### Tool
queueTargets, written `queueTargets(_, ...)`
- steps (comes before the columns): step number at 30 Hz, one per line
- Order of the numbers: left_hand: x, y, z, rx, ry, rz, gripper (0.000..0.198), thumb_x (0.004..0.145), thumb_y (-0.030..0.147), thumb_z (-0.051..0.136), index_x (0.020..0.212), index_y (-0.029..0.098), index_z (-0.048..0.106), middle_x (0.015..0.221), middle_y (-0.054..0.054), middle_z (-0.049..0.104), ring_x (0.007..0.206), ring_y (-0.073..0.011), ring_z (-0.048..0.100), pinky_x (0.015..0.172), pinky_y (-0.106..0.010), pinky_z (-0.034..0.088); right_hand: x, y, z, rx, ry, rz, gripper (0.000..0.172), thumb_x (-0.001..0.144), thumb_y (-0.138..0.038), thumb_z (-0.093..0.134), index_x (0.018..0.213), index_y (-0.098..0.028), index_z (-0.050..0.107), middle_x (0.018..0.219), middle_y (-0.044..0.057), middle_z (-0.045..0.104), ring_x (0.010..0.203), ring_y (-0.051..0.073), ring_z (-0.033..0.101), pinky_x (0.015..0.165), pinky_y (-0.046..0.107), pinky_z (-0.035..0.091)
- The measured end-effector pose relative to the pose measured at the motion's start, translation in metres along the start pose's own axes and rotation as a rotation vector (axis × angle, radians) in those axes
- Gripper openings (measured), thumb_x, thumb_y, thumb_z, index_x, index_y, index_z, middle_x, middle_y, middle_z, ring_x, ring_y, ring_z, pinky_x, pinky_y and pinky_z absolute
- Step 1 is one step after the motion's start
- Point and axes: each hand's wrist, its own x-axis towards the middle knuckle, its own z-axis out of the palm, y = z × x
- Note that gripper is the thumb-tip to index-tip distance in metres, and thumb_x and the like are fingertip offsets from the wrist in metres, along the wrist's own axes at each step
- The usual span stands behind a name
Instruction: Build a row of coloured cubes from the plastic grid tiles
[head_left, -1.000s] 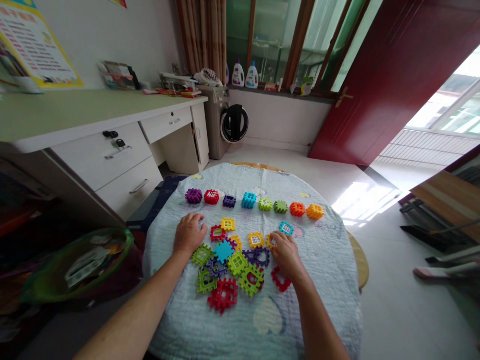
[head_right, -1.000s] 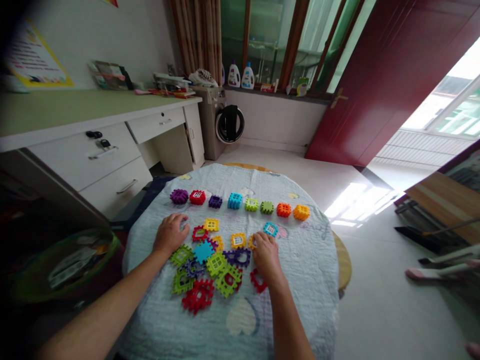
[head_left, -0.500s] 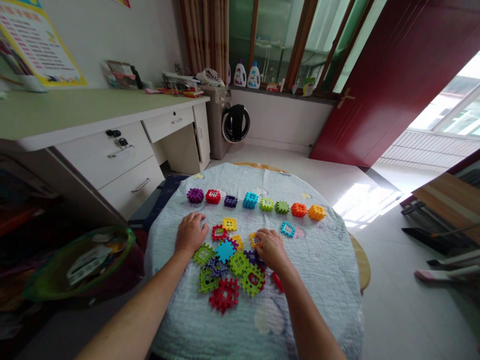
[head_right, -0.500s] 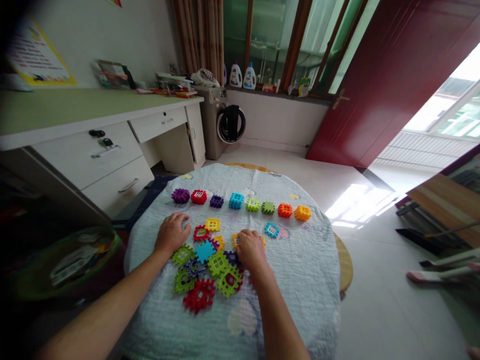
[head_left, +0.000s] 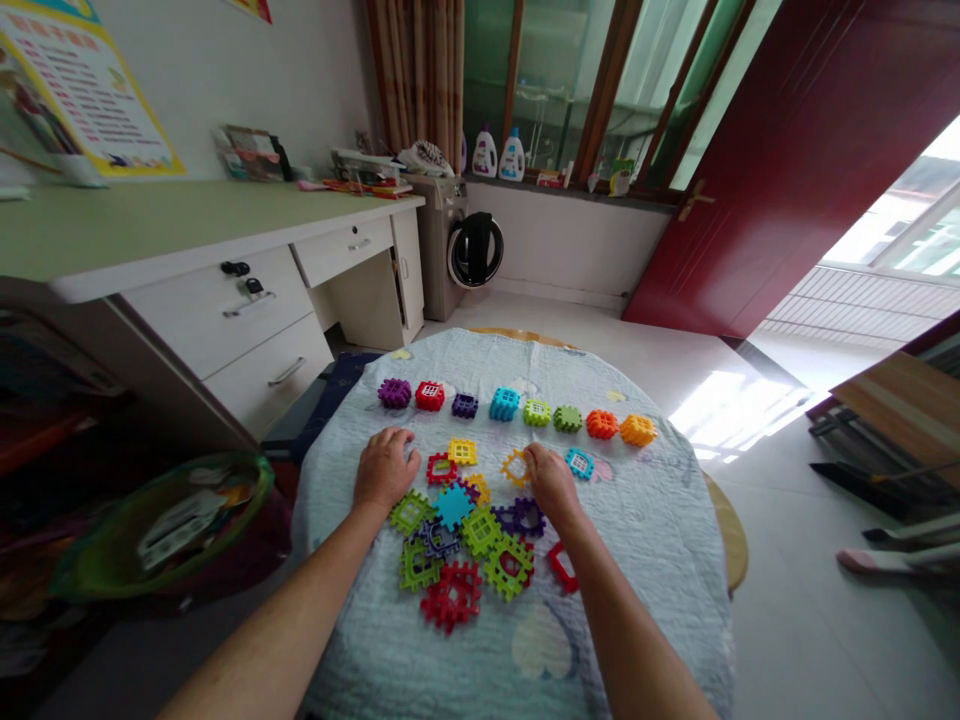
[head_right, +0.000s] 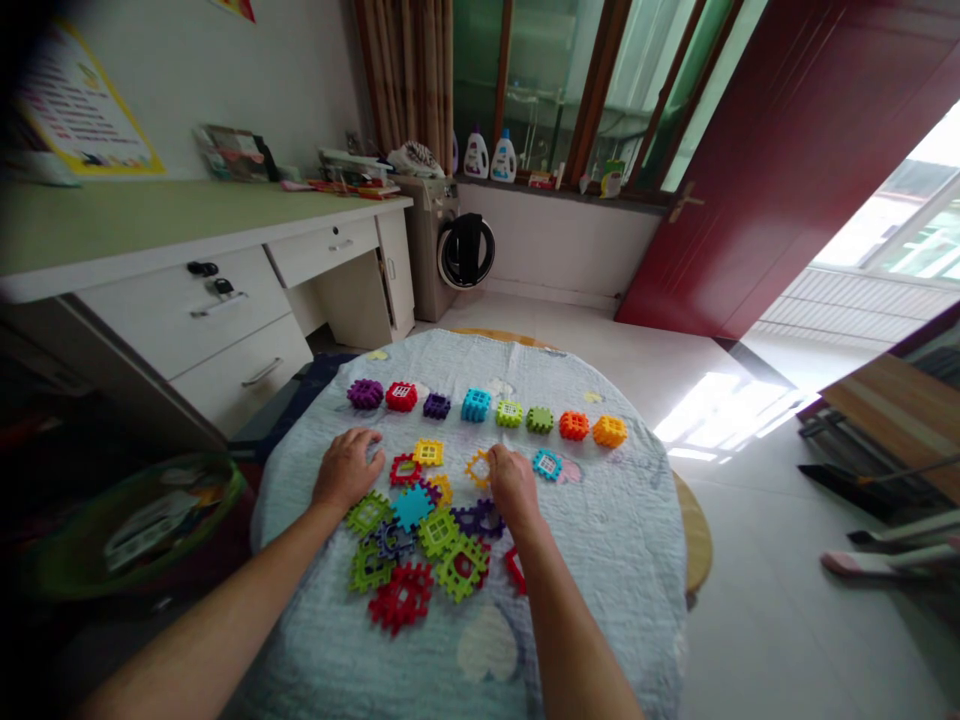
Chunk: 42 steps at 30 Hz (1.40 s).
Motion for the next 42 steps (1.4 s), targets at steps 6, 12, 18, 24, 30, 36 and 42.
queueTargets(6, 0.000, 0.000, 0.000, -0.003, -0.005, -0.008, 0.022, 0.081, 0.027, 0.051, 0.099, 0.019, 0.061, 0.105, -0.009, 0.064, 0.102, -0.0261, 0.057, 0.092, -0.038, 0.045, -0.002, 0.010, 0.003, 0.028, 0.132, 0.004, 0.023, 0.093, -0.025, 0.048, 0.101, -0.020, 0.069, 0.105, 0.009, 0.064, 0.100, 0.021, 0.055, 0.090, 0.028, 0.036)
queueTargets(12, 0.000, 0.001, 0.000, 0.001, -0.007, -0.006, 0.024, 0.082, 0.027, 0.050, 0.100, 0.018, 0.062, 0.106, -0.010, 0.064, 0.101, -0.0268, 0.057, 0.091, -0.040, 0.045, -0.012, -0.002, 0.001, -0.009, -0.027, -0.003, 0.037, 0.078, -0.045, 0.065, 0.106, -0.020, 0.067, 0.109, 0.011, 0.061, 0.103, 0.027, 0.051, 0.088, 0.035, 0.037)
queueTargets(18, 0.000, 0.001, 0.000, -0.007, -0.003, -0.002, 0.024, 0.081, 0.027, 0.050, 0.100, 0.018, 0.062, 0.106, -0.010, 0.064, 0.102, -0.0266, 0.057, 0.093, -0.040, 0.045, -0.005, 0.001, 0.000, 0.039, -0.067, 0.029, 0.040, 0.074, -0.037, 0.066, 0.109, -0.019, 0.067, 0.106, 0.010, 0.061, 0.101, 0.026, 0.052, 0.086, 0.033, 0.037)
queueTargets(24, 0.000, 0.000, 0.001, -0.001, -0.004, -0.004, 0.024, 0.081, 0.027, 0.049, 0.099, 0.019, 0.063, 0.107, -0.011, 0.064, 0.102, -0.0268, 0.057, 0.093, -0.040, 0.045, -0.002, 0.054, -0.026, 0.174, 0.034, 0.055, 0.044, 0.075, -0.030, 0.065, 0.118, -0.019, 0.063, 0.110, 0.009, 0.059, 0.100, 0.023, 0.054, 0.089, 0.033, 0.040)
queueTargets(30, 0.000, 0.003, -0.002, 0.010, -0.009, -0.006, 0.024, 0.081, 0.028, 0.049, 0.099, 0.019, 0.062, 0.105, -0.010, 0.064, 0.101, -0.0270, 0.058, 0.091, -0.039, 0.045, -0.022, 0.061, -0.029, 0.099, -0.095, -0.036, 0.047, 0.071, -0.026, 0.071, 0.117, -0.018, 0.064, 0.108, 0.008, 0.058, 0.099, 0.022, 0.053, 0.092, 0.033, 0.037)
queueTargets(36, 0.000, 0.003, -0.002, 0.005, -0.013, -0.009, 0.024, 0.081, 0.027, 0.049, 0.099, 0.018, 0.062, 0.105, -0.010, 0.064, 0.101, -0.0267, 0.058, 0.091, -0.039, 0.046, -0.028, 0.052, -0.020, 0.070, -0.160, -0.033, 0.043, 0.072, -0.026, 0.072, 0.113, -0.016, 0.065, 0.108, 0.010, 0.057, 0.103, 0.023, 0.051, 0.092, 0.031, 0.036)
queueTargets(42, 0.001, 0.001, -0.001, 0.017, -0.015, 0.000, 0.027, 0.082, 0.029, 0.048, 0.100, 0.017, 0.062, 0.106, -0.012, 0.064, 0.101, -0.0284, 0.057, 0.091, -0.041, 0.046, -0.028, 0.052, -0.024, 0.048, -0.208, -0.050, 0.035, 0.072, -0.028, 0.071, 0.104, -0.015, 0.066, 0.104, 0.009, 0.057, 0.099, 0.022, 0.050, 0.088, 0.030, 0.036)
